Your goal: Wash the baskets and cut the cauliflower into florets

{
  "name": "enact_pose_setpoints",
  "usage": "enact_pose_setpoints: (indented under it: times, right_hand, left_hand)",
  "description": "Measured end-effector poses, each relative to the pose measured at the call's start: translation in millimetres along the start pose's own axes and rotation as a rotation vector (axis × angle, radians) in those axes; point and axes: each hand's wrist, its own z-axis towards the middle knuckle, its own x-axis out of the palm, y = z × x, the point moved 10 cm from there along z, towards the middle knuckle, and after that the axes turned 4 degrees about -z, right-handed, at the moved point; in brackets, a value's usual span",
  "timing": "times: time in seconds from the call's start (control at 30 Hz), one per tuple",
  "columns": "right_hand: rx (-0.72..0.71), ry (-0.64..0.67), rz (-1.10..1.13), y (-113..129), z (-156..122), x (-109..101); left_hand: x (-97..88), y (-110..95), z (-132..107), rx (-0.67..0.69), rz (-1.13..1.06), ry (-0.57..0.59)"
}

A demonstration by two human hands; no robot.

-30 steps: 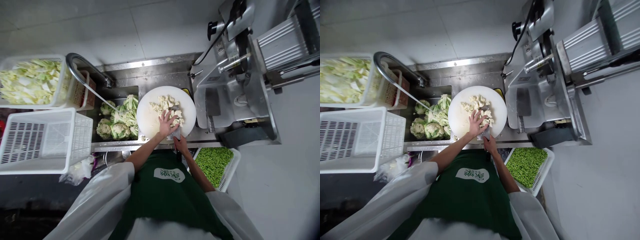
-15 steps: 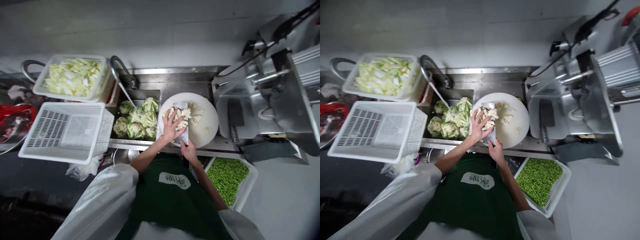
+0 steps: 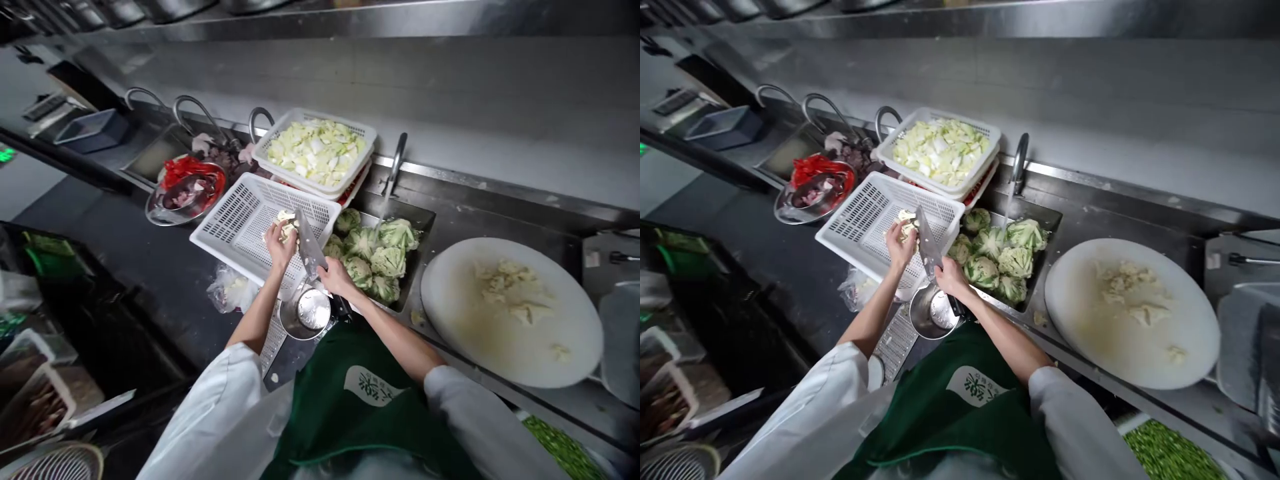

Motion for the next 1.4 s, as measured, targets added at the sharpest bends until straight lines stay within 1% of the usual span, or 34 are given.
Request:
enact_pose_setpoints:
  times: [0.03,0.1,0.13,0.17,0.2,0.23,0.3,0.33,0.37,0.4,0.43,0.47,0.5,0.53,0.57,0.6,0.63,0.7,0.73,0.77,0.8,0.83,0.87,0.9,0.97,1.0,1.07,1.13,1.2,1.27,1.3,1.33,1.4]
  right_hand:
    - [0.033,-0.001,0.033,-2.9,0.2,0.8]
    - [0.093,-0.024,0.133,-21.1,-11.4,-7.6]
    - [0.121,-0.043,0.195,-35.2,-22.6,-15.9]
    - [0.148,-0.071,0.257,-51.9,-36.9,-26.6]
    - [0.174,-0.108,0.314,-70.9,-54.0,-39.5]
    - [0.203,-0.162,0.361,-92.0,-73.9,-54.6]
    - [0.274,-0.31,0.417,-139.0,-121.8,-88.7]
    - [0.316,-0.402,0.431,-163.5,-149.9,-106.3]
    - [0.368,-0.496,0.454,-187.8,-180.3,-122.1]
    - [0.426,-0.593,0.486,-211.1,-212.5,-136.2]
    - [0.484,-0.691,0.525,-232.5,-245.5,-148.2]
    - [0.538,-0.792,0.564,-251.6,-278.4,-158.9]
    - [0.585,-0.895,0.593,-268.5,-310.5,-168.8]
    - [0.627,-0.989,0.606,-283.9,-340.8,-178.0]
    - [0.671,-1.068,0.604,-298.7,-369.0,-185.9]
    - [0.715,-1.126,0.592,-313.5,-394.5,-192.5]
    - [0.76,-1.165,0.576,-328.8,-417.4,-197.4]
    - [0.839,-1.17,0.544,-359.9,-452.2,-201.7]
    - [0.866,-1.15,0.526,-374.7,-464.1,-202.1]
    - [0.883,-1.12,0.507,-388.3,-472.1,-201.8]
    - [0.894,-1.086,0.491,-400.6,-476.8,-201.1]
    - [0.9,-1.049,0.479,-411.2,-478.4,-200.2]
    - [0.899,-1.013,0.476,-419.9,-477.7,-199.6]
    - [0.894,-0.984,0.482,-426.7,-475.5,-199.6]
    - [0.868,-0.947,0.514,-435.8,-470.4,-202.2]
    - [0.851,-0.94,0.532,-438.8,-469.4,-204.9]
    - [0.833,-0.943,0.554,-444.3,-474.0,-212.1]
    - [0.844,-0.943,0.548,-451.6,-486.2,-219.6]
    - [0.872,-0.93,0.539,-461.8,-500.9,-225.9]
    - [0.895,-0.901,0.546,-473.9,-511.0,-230.6]
    - [0.897,-0.886,0.558,-480.2,-512.9,-232.0]
    - [0.894,-0.872,0.573,-486.3,-512.4,-232.7]
    - [0.882,-0.851,0.608,-497.9,-505.8,-231.7]
  left_hand:
    - [2.4,31.8,9.2,-0.104,0.012,0.065]
    - [13.2,87.4,15.5,-0.32,0.066,0.25]
    - [17.9,108.4,14.0,-0.41,0.1,0.343]
    - [20.4,123.7,11.3,-0.477,0.13,0.42]
    - [20.7,133.4,9.2,-0.519,0.153,0.473]
    - [19.3,137.7,8.2,-0.538,0.169,0.502]
    - [16.4,134.6,7.0,-0.542,0.202,0.536]
    - [15.3,127.4,7.1,-0.527,0.222,0.531]
    - [15.2,115.1,8.5,-0.486,0.23,0.503]
    - [17.3,98.1,10.0,-0.424,0.227,0.461]
    - [19.3,73.1,13.3,-0.313,0.191,0.365]
    - [26.2,41.8,13.0,-0.173,0.118,0.284]
    - [40.1,7.5,7.0,-0.032,0.036,0.248]
    - [60.4,-28.4,-4.9,0.094,-0.044,0.254]
    - [87.7,-66.0,-23.0,0.205,-0.122,0.314]
    - [118.8,-104.9,-46.8,0.299,-0.196,0.401]
    - [152.5,-144.0,-76.0,0.376,-0.262,0.513]
    - [222.5,-217.2,-145.1,0.484,-0.364,0.776]
    - [257.8,-248.0,-182.0,0.517,-0.386,0.918]
    - [291.7,-272.9,-215.5,0.532,-0.378,1.034]
    - [323.8,-292.5,-243.8,0.539,-0.346,1.118]
    - [354.2,-307.7,-265.9,0.536,-0.299,1.171]
    - [382.4,-319.9,-281.7,0.525,-0.25,1.199]
    - [408.4,-330.9,-292.2,0.515,-0.205,1.212]
    - [453.9,-354.2,-303.0,0.508,-0.15,1.23]
    - [473.7,-368.0,-306.8,0.523,-0.14,1.253]
    - [507.3,-400.2,-317.9,0.605,-0.145,1.341]
    - [530.4,-433.0,-335.5,0.734,-0.167,1.46]
    - [541.1,-460.5,-357.1,0.876,-0.2,1.563]
    - [540.0,-478.1,-377.9,0.997,-0.247,1.631]
    - [535.7,-482.3,-386.8,1.045,-0.272,1.655]
    - [529.4,-483.2,-394.1,1.083,-0.296,1.675]
    - [515.4,-476.2,-401.5,1.124,-0.308,1.691]
